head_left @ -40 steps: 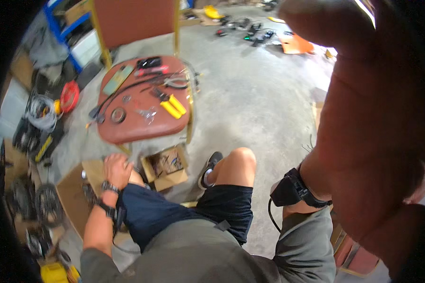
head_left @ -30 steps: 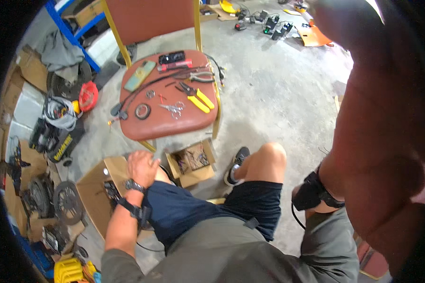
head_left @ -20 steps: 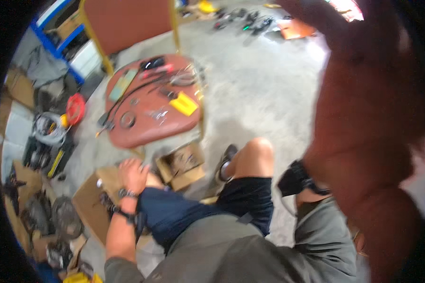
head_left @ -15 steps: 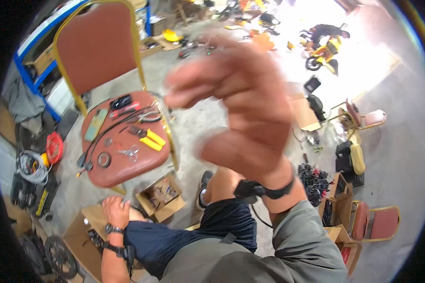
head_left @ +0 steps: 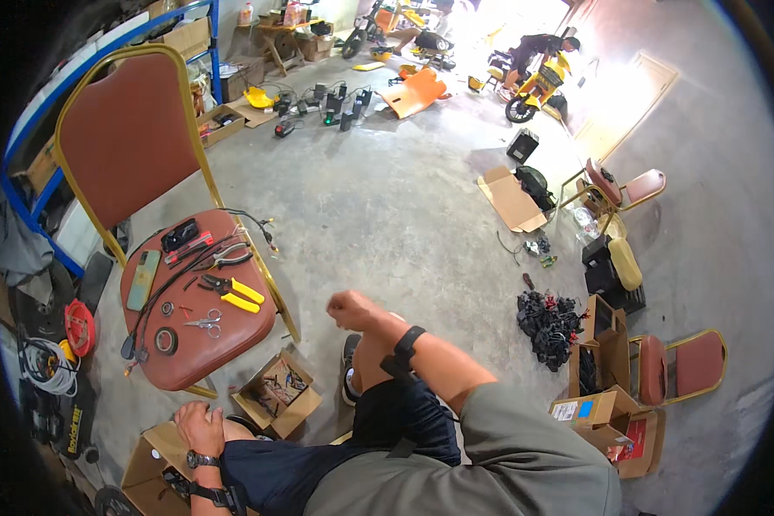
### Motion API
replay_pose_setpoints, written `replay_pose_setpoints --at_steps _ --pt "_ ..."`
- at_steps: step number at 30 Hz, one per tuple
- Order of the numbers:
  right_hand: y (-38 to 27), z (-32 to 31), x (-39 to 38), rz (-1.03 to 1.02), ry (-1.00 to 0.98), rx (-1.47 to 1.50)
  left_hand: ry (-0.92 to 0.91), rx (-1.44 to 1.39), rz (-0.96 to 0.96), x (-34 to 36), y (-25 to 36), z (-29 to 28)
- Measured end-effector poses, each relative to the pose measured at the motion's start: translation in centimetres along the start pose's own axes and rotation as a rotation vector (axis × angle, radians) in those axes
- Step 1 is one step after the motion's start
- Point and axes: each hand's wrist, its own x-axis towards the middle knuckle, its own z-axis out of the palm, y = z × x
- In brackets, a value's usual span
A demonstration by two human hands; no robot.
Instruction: Stripping and connecting electrical wires for a vehicle or device.
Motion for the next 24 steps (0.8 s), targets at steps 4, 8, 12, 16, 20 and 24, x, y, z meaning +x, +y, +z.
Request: replay_pose_setpoints --at_steps 4,8,12,16,20,24 --pt "-2.8 0.1 -1.4 0.013 -0.025 0.064 -0.004 0.003 -0.006 0.0 -0.1 -0.1" --pt "-1.6 0.1 -0.6 0.008 -0.006 0.015 0.0 0.015 0.009 0.3 0.2 0.0" --pt "-1.8 0.4 -0.7 -0.007 -0.016 0.03 0.013 0.011 0.017 0.1 0.2 -0.1" --pt "-2.0 0.9 -0.9 0.027 -0.008 0.051 -0.003 0.033 -0.003 -0.4 0.0 -0.3" --pt "-0.6 0.7 -0.3 -0.01 -0.017 0.008 -0.066 0.015 0.036 0.5 0.8 -0.6" --pt "-1.3 1.3 0.1 0.092 -0.085 0.124 -0.074 0.008 0.036 -0.6 1.1 -1.1"
